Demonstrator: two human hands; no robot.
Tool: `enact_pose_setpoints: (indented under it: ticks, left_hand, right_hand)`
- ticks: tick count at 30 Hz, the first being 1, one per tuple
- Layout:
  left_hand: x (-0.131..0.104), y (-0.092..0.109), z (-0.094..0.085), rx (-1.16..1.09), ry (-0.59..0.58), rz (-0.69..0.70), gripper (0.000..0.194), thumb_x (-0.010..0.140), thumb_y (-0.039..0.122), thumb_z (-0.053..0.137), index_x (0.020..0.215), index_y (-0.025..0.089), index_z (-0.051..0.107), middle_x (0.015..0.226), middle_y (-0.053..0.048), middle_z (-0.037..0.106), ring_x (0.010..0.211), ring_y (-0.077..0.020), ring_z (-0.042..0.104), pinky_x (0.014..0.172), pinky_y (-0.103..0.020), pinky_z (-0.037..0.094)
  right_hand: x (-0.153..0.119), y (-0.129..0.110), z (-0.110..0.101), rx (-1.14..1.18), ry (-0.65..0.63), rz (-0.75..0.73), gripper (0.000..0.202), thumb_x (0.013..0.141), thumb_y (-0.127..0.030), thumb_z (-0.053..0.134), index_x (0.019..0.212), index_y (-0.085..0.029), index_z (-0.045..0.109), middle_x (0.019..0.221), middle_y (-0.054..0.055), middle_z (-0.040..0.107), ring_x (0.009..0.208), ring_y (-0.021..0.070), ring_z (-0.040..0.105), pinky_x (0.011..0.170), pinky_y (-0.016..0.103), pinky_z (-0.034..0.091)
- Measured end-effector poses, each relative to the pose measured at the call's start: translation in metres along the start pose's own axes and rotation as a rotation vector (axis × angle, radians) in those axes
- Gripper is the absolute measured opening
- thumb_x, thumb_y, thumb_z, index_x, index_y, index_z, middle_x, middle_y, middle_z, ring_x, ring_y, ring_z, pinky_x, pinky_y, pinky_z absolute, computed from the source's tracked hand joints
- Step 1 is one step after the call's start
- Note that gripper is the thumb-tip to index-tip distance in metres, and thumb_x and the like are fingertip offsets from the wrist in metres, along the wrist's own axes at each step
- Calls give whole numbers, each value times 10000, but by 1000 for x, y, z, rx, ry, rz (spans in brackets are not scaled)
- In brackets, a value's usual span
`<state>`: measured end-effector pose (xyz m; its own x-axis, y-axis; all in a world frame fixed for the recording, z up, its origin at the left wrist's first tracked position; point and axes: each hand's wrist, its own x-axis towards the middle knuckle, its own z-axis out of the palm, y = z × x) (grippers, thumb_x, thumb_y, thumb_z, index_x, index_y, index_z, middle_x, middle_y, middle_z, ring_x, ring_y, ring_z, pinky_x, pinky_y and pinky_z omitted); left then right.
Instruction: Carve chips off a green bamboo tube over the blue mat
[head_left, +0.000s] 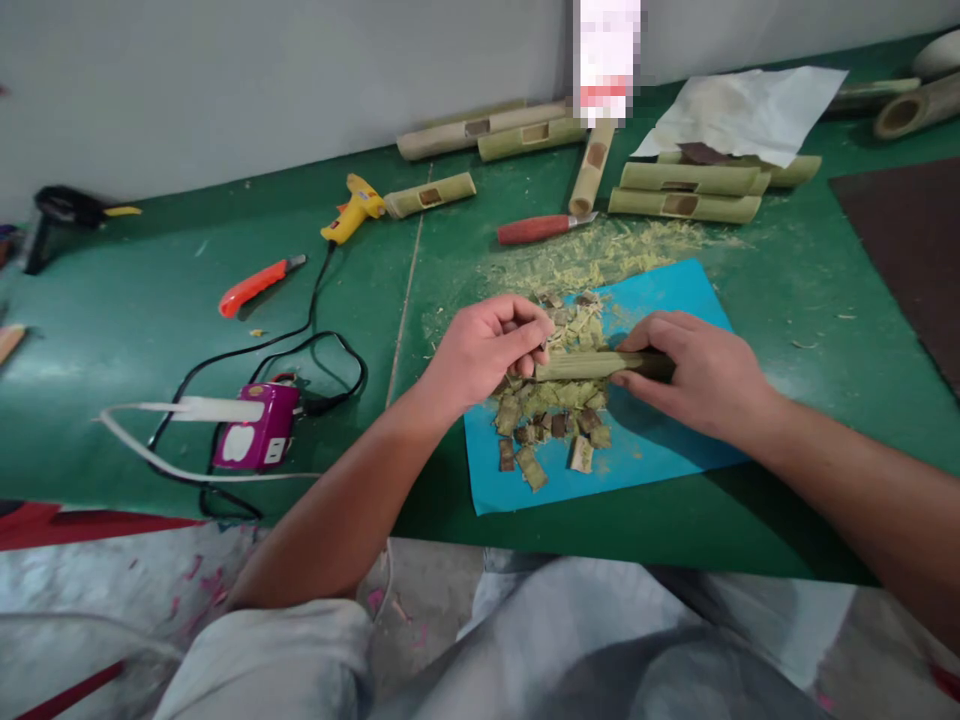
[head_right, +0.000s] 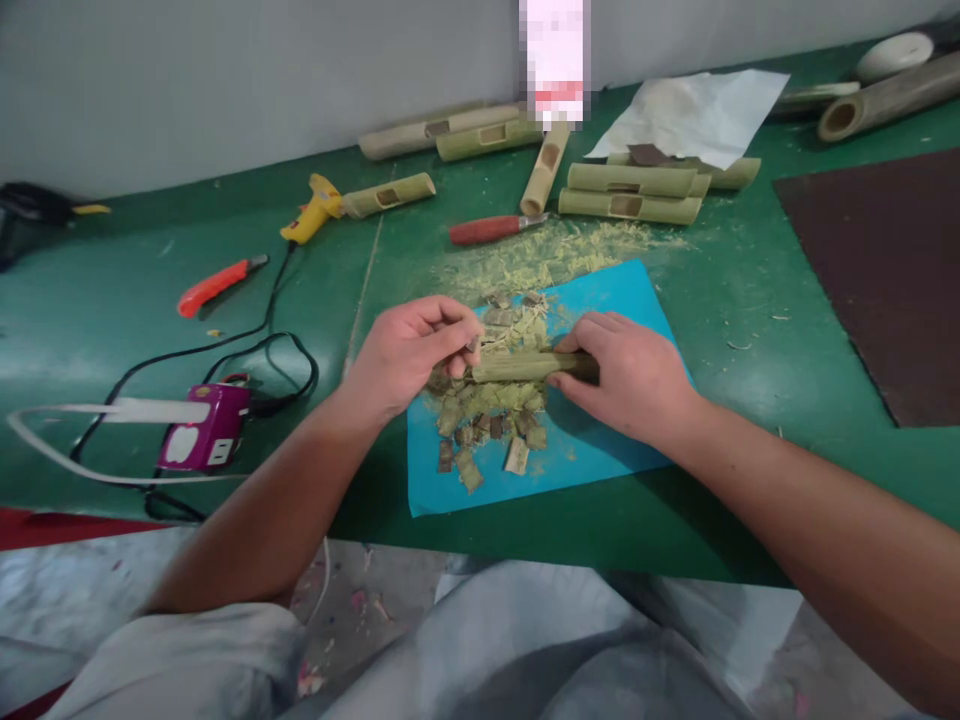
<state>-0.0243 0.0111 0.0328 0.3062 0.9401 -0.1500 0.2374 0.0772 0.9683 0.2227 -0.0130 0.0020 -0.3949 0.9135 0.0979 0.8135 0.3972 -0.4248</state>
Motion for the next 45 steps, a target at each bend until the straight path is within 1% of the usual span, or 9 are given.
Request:
enact_pose_setpoints:
  ticks: [6,11,14,18,26,31,36,41,45]
  left_hand:
    - [2,-4,-1,-127,-12,13,123,849,228,601,910,138,660,698,-12,673,523,-61,580,510,-164,456]
    - [2,-6,-3,-45,6,23,150,804,137,588,923,143,679,694,1,640,547,-55,548,540,-163,451]
    - [1,-5,-3,-2,31,41,120,824,162,600,910,149,683,671,12,600,533,-47,511,520,-160,421]
    - [-1,-4,-2,20,22,53,100,860,218,600,902,152,662,694,9,591,549,-54,524,522,-166,426]
    - [0,-8,-4,70,-27,85,84,864,205,602,926,152,622,719,-1,616,566,-62,534,539,-178,433]
    - [0,-7,-1,102,24,132,206,763,187,711,957,158,651,746,14,619,651,-74,575,609,-182,469]
    - [-2,-4,0,172,27,113,311,741,203,734,1043,162,676,727,17,652,606,-75,577,593,-193,477]
    - [-2,-6,-2,297,68,148,277,734,221,751,1003,164,716,756,-1,673,649,-91,590,610,-203,467]
    - [-4,-2,-6,381,63,150,136,744,227,747,869,173,744,644,20,624,562,-75,505,536,-197,398]
  right_hand:
    - [0,1,0,2,6,-2,201,835,-425,586,917,-244,617,968,54,691,920,255,635,709,372,465]
    - [0,1,0,19,8,3,203,835,-426,591,922,-246,625,963,57,688,937,263,636,713,380,467]
    - [-1,0,0,20,9,5,198,834,-426,591,920,-251,627,970,55,691,950,266,636,718,382,469]
    - [-1,0,1,16,16,4,192,833,-419,589,918,-250,624,971,53,691,939,261,637,716,379,469]
    - [0,1,0,11,-2,8,199,843,-422,584,928,-245,615,976,65,689,929,277,636,714,404,473]
    - [0,1,1,12,7,1,196,851,-437,584,929,-258,606,956,58,684,917,272,638,715,403,475]
    - [-1,1,1,6,18,-12,197,848,-434,587,932,-257,610,952,51,687,907,262,634,715,391,472]
    - [0,1,1,17,21,-12,198,842,-436,588,922,-258,616,937,51,690,900,261,631,706,392,472]
    - [0,0,0,19,8,-2,185,843,-432,586,923,-267,612,946,52,688,910,267,633,711,401,477]
